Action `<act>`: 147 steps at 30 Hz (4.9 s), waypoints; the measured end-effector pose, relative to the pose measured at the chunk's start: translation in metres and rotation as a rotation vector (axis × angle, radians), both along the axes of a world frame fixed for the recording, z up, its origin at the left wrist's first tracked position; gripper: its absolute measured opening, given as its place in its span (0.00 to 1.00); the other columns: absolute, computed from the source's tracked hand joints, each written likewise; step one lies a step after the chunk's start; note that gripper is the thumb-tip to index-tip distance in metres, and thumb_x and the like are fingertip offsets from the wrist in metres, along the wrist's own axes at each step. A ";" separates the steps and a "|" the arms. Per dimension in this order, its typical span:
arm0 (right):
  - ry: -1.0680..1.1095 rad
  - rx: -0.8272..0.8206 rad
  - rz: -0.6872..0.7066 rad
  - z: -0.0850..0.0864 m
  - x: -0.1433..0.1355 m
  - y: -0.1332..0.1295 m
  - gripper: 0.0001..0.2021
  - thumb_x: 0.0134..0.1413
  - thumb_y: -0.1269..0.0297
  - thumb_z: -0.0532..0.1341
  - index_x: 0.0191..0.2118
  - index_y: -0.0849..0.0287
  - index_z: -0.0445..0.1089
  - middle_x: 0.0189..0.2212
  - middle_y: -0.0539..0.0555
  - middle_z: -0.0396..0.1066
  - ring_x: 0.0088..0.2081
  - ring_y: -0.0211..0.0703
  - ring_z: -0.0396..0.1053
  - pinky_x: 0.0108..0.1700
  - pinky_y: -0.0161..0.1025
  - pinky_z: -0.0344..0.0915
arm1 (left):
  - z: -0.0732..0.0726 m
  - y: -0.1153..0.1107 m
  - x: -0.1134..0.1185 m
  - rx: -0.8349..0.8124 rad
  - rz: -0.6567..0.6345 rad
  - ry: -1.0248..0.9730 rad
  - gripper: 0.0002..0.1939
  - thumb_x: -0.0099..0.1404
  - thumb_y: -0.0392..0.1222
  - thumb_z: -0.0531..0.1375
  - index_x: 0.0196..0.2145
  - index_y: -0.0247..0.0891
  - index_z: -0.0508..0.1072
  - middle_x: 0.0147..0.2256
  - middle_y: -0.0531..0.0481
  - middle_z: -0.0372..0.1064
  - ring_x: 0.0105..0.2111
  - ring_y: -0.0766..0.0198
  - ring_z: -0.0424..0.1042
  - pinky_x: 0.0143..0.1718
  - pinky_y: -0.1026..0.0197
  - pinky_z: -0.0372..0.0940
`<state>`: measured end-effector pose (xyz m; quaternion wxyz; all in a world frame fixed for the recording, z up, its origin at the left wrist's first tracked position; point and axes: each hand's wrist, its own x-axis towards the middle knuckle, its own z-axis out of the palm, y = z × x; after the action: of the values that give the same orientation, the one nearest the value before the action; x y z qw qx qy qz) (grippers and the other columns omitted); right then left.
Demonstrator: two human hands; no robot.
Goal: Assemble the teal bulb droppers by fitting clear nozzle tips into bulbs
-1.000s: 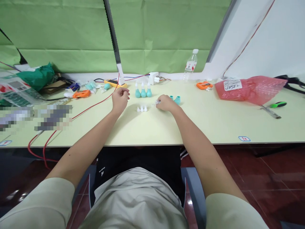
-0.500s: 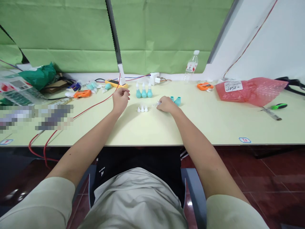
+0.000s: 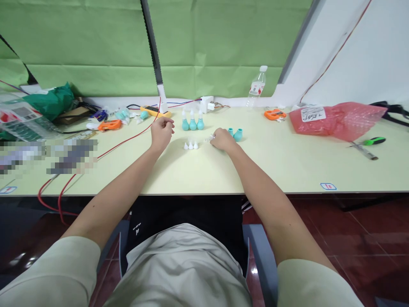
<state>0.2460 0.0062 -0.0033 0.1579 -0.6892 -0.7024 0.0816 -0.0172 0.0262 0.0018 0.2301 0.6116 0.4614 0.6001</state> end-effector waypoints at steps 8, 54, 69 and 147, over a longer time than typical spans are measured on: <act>0.029 0.010 -0.019 0.002 -0.002 -0.001 0.06 0.48 0.67 0.65 0.25 0.58 0.67 0.26 0.55 0.69 0.27 0.41 0.61 0.29 0.38 0.53 | 0.001 -0.001 0.001 0.000 -0.003 0.013 0.09 0.60 0.34 0.54 0.35 0.38 0.74 0.29 0.50 0.72 0.27 0.64 0.71 0.30 0.61 0.65; 0.683 -0.117 0.540 0.035 -0.032 -0.043 0.13 0.54 0.56 0.67 0.27 0.61 0.71 0.18 0.50 0.69 0.19 0.35 0.62 0.21 0.34 0.56 | 0.016 -0.043 0.035 -0.248 -0.704 -0.146 0.22 0.59 0.59 0.69 0.35 0.40 0.66 0.19 0.59 0.59 0.17 0.72 0.55 0.19 0.67 0.49; 0.825 -0.136 0.621 0.034 -0.030 -0.045 0.16 0.51 0.53 0.72 0.28 0.61 0.73 0.23 0.50 0.69 0.22 0.33 0.61 0.24 0.34 0.58 | 0.022 -0.054 0.039 -0.305 -0.695 -0.197 0.15 0.60 0.54 0.66 0.33 0.39 0.71 0.21 0.60 0.46 0.17 0.74 0.45 0.19 0.67 0.44; 0.825 0.695 -0.137 0.036 0.111 0.021 0.10 0.56 0.56 0.64 0.31 0.57 0.77 0.27 0.50 0.70 0.38 0.45 0.71 0.42 0.42 0.71 | -0.009 0.009 -0.007 -0.204 -0.150 0.475 0.20 0.67 0.48 0.50 0.33 0.37 0.79 0.29 0.46 0.73 0.33 0.57 0.68 0.37 0.58 0.61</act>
<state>0.3568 0.0275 0.0331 0.6438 -0.5514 -0.5214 0.0979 -0.0245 0.0348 -0.0076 0.2196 0.7414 0.5139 0.3717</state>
